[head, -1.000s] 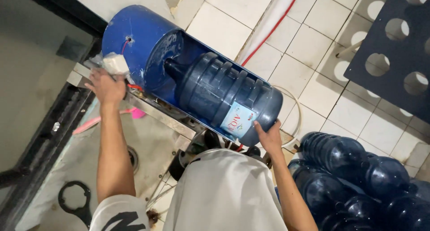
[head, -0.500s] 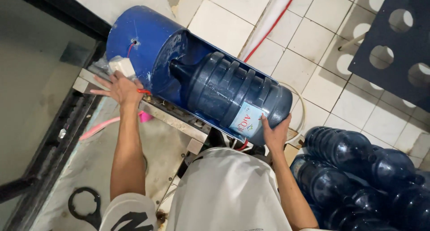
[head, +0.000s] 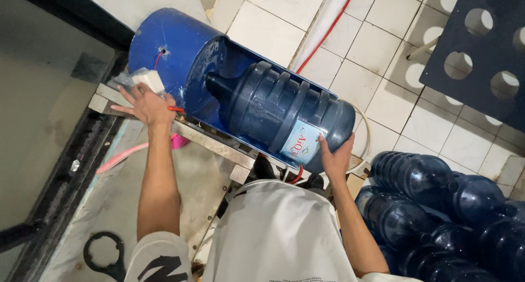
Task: The person picks up large blue water bottles, places them into a blue cleaning machine, and then rinses them with a hose. After rinsing, the person places the bottles into a black storage rack. The process is repeated for multiple bottles.
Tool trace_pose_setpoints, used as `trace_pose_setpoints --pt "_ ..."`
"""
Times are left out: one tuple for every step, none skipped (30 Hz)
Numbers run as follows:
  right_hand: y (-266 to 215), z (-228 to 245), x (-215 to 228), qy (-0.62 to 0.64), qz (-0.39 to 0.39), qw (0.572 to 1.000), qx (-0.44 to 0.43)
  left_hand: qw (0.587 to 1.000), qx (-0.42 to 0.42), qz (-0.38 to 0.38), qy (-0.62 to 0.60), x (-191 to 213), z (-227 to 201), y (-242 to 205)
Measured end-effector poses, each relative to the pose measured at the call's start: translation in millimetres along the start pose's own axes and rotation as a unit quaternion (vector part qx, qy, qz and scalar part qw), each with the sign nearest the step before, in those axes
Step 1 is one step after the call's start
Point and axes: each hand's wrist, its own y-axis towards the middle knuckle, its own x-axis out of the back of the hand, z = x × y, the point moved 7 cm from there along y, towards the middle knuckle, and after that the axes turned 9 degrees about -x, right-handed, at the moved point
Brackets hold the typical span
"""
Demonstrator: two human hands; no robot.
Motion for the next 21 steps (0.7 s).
trace_pose_setpoints --pt "-1 1 0 0.005 -0.003 1.0 0.005 1.0 0.003 -0.002 -0.005 4 -3 0" --pt "-1 1 -1 0.005 -0.004 1.0 0.005 1.0 0.007 -0.004 -0.011 8 -5 0" --pt "-1 1 0 0.004 -0.005 1.0 0.004 1.0 0.01 -0.004 -0.016 12 -6 -1" --pt "-1 1 -1 0.003 -0.006 1.0 0.003 1.0 0.01 -0.007 -0.021 15 -7 -1" --pt "-1 2 -1 0.003 -0.006 1.0 0.003 1.0 0.009 -0.01 -0.026 17 -9 -2" --pt "0 2 -1 0.002 -0.007 1.0 0.004 0.999 0.008 -0.013 -0.03 18 -10 -2" --pt "-1 2 0 0.001 -0.007 1.0 0.004 0.999 0.008 -0.014 -0.033 19 -10 -3" --pt "-1 2 1 0.001 -0.006 1.0 0.001 0.999 0.007 -0.014 -0.035 20 -11 -4" --pt "-1 3 0 0.003 -0.005 1.0 -0.001 0.999 0.007 -0.016 -0.038 20 -11 -3" --pt "-1 4 0 0.005 -0.004 1.0 -0.003 0.999 0.006 -0.018 -0.041 21 -11 -2" --pt "0 5 0 0.008 -0.005 1.0 -0.002 0.999 0.005 -0.019 -0.045 20 -10 -3" --pt "0 5 0 0.011 -0.006 1.0 0.0 0.999 0.004 -0.02 -0.049 19 -10 -3" --pt "0 5 0 0.014 -0.007 1.0 0.001 0.999 0.004 -0.021 -0.049 19 -9 -3" --pt "0 6 1 0.012 -0.012 1.0 0.004 0.998 0.004 -0.022 -0.05 19 -9 -2" --pt "2 7 1 0.01 -0.017 1.0 0.007 0.998 0.004 -0.022 -0.051 19 -9 -2" --pt "3 9 2 0.007 -0.022 1.0 0.01 0.996 0.011 -0.027 -0.079 20 -7 -3" --pt "6 9 3 0.011 -0.023 1.0 -0.007 0.994 0.016 -0.033 -0.105 23 -6 -1" --pt "9 9 5 0.015 -0.024 0.999 -0.025 0.99 0.022 -0.04 -0.132 28 -6 0" --pt "12 11 5 0.021 -0.025 0.999 -0.043 0.981 0.034 -0.069 -0.177 38 -8 2" --pt "16 16 4 0.017 -0.024 0.998 -0.056 0.969 0.046 -0.098 -0.223 48 -13 3" --pt "22 17 6 0.008 -0.023 0.997 -0.069 0.953 0.061 -0.124 -0.269 56 -22 -2"
